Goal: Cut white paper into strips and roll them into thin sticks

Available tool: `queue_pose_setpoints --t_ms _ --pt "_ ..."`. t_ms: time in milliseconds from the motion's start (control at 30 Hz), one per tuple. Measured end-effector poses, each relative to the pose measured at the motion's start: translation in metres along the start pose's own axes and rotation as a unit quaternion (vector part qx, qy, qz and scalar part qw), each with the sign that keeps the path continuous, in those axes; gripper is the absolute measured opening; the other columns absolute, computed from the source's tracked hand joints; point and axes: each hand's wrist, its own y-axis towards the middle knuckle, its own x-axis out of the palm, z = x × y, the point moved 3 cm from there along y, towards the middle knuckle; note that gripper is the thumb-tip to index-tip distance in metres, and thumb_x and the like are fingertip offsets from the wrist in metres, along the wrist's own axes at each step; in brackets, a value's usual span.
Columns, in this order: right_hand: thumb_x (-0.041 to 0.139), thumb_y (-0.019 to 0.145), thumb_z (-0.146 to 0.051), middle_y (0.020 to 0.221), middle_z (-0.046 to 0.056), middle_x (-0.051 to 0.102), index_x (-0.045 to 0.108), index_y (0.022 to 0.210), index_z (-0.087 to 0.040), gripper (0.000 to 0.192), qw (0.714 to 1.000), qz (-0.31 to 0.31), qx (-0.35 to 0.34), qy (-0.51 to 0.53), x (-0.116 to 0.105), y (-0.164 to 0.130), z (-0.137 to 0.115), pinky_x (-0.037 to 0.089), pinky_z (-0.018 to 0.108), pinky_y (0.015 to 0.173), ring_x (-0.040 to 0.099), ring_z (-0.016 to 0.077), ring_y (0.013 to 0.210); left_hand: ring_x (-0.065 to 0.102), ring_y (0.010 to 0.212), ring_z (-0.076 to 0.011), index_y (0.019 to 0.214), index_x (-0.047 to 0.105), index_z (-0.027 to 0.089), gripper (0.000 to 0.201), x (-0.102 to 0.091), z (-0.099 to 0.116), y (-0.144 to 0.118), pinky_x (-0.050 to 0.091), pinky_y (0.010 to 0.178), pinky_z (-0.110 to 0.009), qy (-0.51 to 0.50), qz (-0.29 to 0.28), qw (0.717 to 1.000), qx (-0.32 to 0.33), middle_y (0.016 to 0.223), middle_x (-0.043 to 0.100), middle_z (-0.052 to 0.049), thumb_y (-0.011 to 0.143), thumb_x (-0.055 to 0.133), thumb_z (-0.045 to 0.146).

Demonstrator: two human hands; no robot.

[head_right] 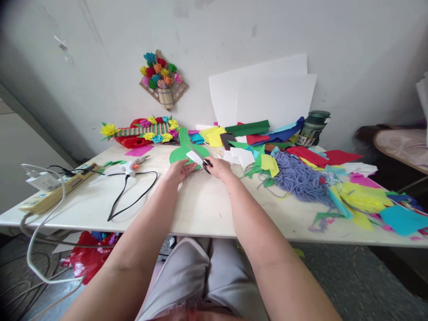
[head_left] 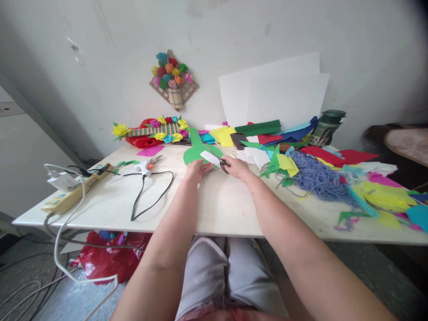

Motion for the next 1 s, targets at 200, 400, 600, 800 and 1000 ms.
queue_pose_setpoints --t_ms 200,400,600,800,1000 --pt "0.044 0.085 -0.047 0.11 -0.001 0.068 0.055 0.121 -0.033 0.04 0.999 0.005 -0.001 0.042 0.003 0.003 0.006 0.045 0.03 0.077 0.062 0.0198 0.101 0.066 0.064 -0.0192 0.096 0.055 0.008 0.016 0.003 0.0 -0.004 0.055 0.069 -0.032 0.048 -0.024 0.999 -0.012 0.076 0.066 -0.013 0.081 0.053 0.014" --pt "0.046 0.083 -0.05 0.111 -0.002 0.068 0.056 0.119 -0.033 0.041 0.998 0.007 -0.009 0.062 0.004 0.004 0.008 0.045 0.029 0.076 0.062 0.0195 0.1 0.063 0.055 -0.015 0.084 0.06 0.01 0.011 0.007 -0.001 -0.007 0.054 0.062 -0.031 0.099 -0.077 0.992 -0.006 0.076 0.064 -0.009 0.078 0.063 0.019" --pt "0.048 0.083 -0.048 0.11 -0.003 0.069 0.057 0.118 -0.033 0.04 0.996 0.013 -0.016 0.084 0.005 0.003 0.008 0.045 0.027 0.077 0.062 0.0182 0.1 0.067 0.064 -0.0164 0.081 0.059 0.009 0.005 0.011 -0.001 -0.011 0.053 0.065 -0.028 0.097 -0.068 0.993 0.017 0.078 0.066 -0.011 0.079 0.062 0.013" --pt "0.055 0.08 -0.048 0.105 -0.003 0.07 0.059 0.117 -0.031 0.041 0.989 0.012 -0.056 0.138 0.006 0.001 0.005 0.045 0.024 0.076 0.063 0.0162 0.098 0.065 0.057 -0.0153 0.073 0.057 0.009 0.013 0.011 -0.005 -0.003 0.054 0.067 -0.028 0.066 0.019 0.996 0.052 0.06 0.062 -0.007 0.072 0.069 0.013" --pt "0.059 0.08 -0.037 0.096 0.001 0.071 0.063 0.112 -0.025 0.034 0.981 0.056 -0.007 0.188 0.006 0.007 0.011 0.049 0.026 0.074 0.064 0.0164 0.089 0.063 0.053 -0.0148 0.07 0.054 0.013 0.012 0.005 0.001 -0.001 0.051 0.055 -0.025 0.09 0.071 0.988 0.101 0.057 0.059 -0.003 0.073 0.066 0.015"
